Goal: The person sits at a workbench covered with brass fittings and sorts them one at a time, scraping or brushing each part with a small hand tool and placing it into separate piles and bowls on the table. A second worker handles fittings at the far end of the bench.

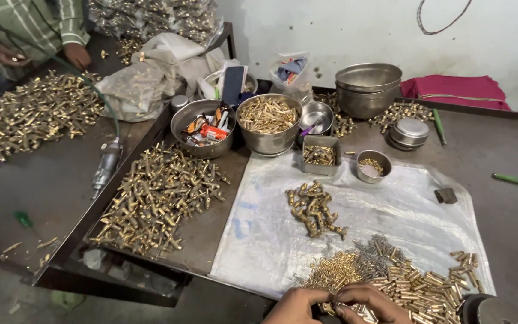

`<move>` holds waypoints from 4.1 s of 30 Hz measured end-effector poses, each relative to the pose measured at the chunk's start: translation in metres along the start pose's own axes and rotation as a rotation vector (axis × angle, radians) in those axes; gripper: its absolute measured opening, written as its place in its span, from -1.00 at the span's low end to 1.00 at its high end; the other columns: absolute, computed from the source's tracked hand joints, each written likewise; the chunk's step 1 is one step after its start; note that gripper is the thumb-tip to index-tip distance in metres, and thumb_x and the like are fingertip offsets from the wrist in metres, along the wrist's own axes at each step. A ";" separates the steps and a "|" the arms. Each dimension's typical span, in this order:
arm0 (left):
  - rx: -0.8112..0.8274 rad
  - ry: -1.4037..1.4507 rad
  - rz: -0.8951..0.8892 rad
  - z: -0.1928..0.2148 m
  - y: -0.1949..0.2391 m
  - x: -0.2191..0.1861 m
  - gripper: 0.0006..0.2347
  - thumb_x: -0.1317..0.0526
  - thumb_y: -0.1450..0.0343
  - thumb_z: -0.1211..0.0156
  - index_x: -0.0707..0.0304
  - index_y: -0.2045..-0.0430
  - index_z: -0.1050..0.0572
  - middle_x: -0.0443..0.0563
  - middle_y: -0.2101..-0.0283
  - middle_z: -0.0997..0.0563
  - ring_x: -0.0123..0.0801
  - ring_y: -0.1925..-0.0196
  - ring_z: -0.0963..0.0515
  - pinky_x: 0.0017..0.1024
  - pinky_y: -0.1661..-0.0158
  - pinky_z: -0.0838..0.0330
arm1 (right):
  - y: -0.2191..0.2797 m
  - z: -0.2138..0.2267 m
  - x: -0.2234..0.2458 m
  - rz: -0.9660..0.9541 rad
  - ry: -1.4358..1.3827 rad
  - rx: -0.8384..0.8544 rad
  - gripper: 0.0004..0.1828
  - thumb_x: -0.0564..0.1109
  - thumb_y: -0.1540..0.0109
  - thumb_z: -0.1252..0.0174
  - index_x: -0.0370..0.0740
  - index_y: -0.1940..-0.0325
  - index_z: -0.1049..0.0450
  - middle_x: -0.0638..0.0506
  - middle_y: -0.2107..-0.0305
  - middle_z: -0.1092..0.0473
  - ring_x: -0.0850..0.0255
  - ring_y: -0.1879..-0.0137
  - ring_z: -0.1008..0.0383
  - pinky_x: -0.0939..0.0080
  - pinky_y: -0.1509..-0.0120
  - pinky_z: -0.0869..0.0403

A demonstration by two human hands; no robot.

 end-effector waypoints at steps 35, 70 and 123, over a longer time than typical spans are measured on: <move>0.120 0.245 0.123 0.204 -0.006 -0.001 -0.58 0.51 -0.21 -0.12 0.27 0.04 -0.60 -0.04 0.03 -0.65 -0.45 -0.08 -0.62 -0.52 -0.11 -0.45 | 0.084 0.149 -0.401 -0.751 1.476 -0.094 -0.29 0.35 0.06 -0.33 0.21 -0.16 -0.54 0.01 0.01 -0.55 0.11 -0.13 -0.60 -0.12 -0.40 -0.45; 0.186 0.339 0.305 0.102 -0.071 -0.029 -0.75 0.33 -0.41 -0.35 0.48 0.07 -0.54 -0.11 0.28 -0.63 -0.63 0.28 -0.57 -0.58 0.27 -0.48 | -0.063 -0.025 -0.035 -0.704 -0.280 -0.554 -0.77 -0.28 -0.11 -0.32 -0.32 0.15 -0.71 -0.07 0.09 -0.60 0.15 -0.08 -0.61 0.11 -0.25 -0.57; 0.061 0.607 0.548 0.146 -0.108 0.010 -0.59 -0.11 -0.45 -0.08 0.31 0.42 -0.61 -0.10 0.52 -0.58 -0.50 0.55 -0.52 -0.54 0.56 -0.29 | -0.077 -0.075 -0.100 -0.541 0.963 0.058 -0.70 -0.07 -0.16 -0.19 -0.12 0.04 -0.58 -0.06 0.15 -0.49 -0.03 0.03 -0.55 0.06 0.06 -0.55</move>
Point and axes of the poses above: each hand's wrist, its own y-axis away from the middle knuckle, its own z-axis out of the back of the hand, x = y × z, the point moved 6 cm from there along -y, towards the middle knuckle
